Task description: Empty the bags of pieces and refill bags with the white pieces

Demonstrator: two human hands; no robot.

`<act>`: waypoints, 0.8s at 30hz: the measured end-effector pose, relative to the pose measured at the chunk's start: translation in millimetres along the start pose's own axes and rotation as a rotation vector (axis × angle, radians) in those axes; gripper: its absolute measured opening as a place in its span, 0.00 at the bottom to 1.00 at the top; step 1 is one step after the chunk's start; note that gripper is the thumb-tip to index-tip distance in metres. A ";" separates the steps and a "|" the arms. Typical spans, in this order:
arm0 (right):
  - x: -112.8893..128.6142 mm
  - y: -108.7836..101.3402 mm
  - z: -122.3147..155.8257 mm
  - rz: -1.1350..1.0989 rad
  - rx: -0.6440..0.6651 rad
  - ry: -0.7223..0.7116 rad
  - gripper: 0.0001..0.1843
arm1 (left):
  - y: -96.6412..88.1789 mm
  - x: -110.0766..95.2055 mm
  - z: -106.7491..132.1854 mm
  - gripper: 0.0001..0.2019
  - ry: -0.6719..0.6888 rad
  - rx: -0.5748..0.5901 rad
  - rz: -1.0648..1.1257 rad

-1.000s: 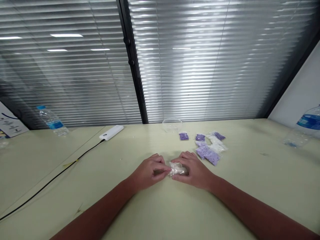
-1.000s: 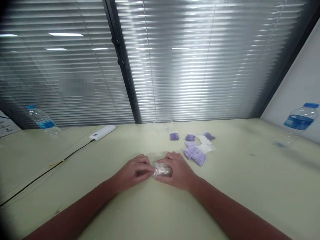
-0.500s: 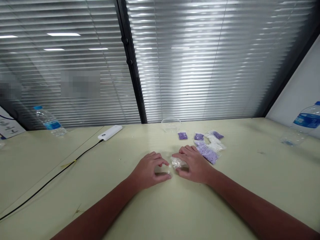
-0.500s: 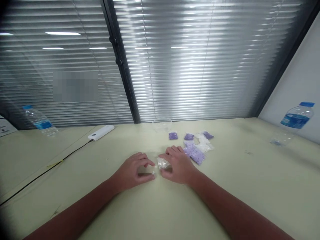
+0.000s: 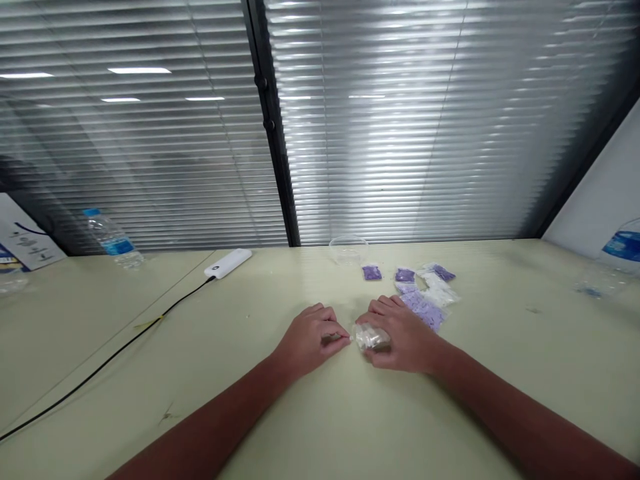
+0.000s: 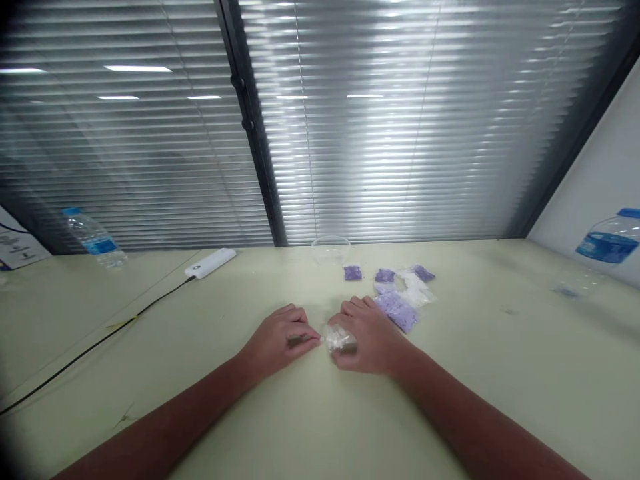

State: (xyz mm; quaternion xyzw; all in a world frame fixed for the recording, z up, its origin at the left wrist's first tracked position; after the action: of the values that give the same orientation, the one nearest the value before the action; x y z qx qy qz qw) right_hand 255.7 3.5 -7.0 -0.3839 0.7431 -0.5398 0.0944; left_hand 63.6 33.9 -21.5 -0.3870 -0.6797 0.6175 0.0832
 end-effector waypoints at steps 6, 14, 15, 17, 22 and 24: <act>8.3 9.3 -2.4 -0.030 0.004 0.037 0.20 | 0.5 -3.8 1.7 0.12 0.034 -0.005 -0.009; -10.1 12.1 1.7 -0.164 -0.023 0.084 0.22 | -16.8 3.9 7.2 0.10 0.030 -0.054 0.006; -11.9 11.3 2.1 -0.163 -0.023 0.082 0.22 | -17.1 4.3 7.2 0.11 0.039 -0.044 0.001; -13.4 9.1 2.6 -0.138 -0.022 0.070 0.21 | -16.6 3.9 6.9 0.11 0.060 -0.022 -0.016; -8.7 1.8 2.4 -0.035 -0.038 0.051 0.20 | -15.0 1.6 6.3 0.11 0.104 0.013 -0.065; -3.9 0.7 1.4 -0.002 -0.045 0.044 0.20 | -14.4 2.5 6.6 0.11 0.112 0.014 -0.073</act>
State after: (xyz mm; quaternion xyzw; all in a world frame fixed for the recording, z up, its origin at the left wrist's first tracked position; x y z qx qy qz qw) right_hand 258.9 5.1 -9.2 -0.3747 0.7565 -0.5317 0.0687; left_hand 51.9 31.3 -10.9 -0.3951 -0.6833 0.5963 0.1464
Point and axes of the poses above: each hand's wrist, its own z-axis away from the middle knuckle, its own y-axis out of the palm, x = y × z, the point moved 5 cm from there along -z, towards the middle knuckle, and after that the axes turned 1 degree about y, right-handed, at the moved point
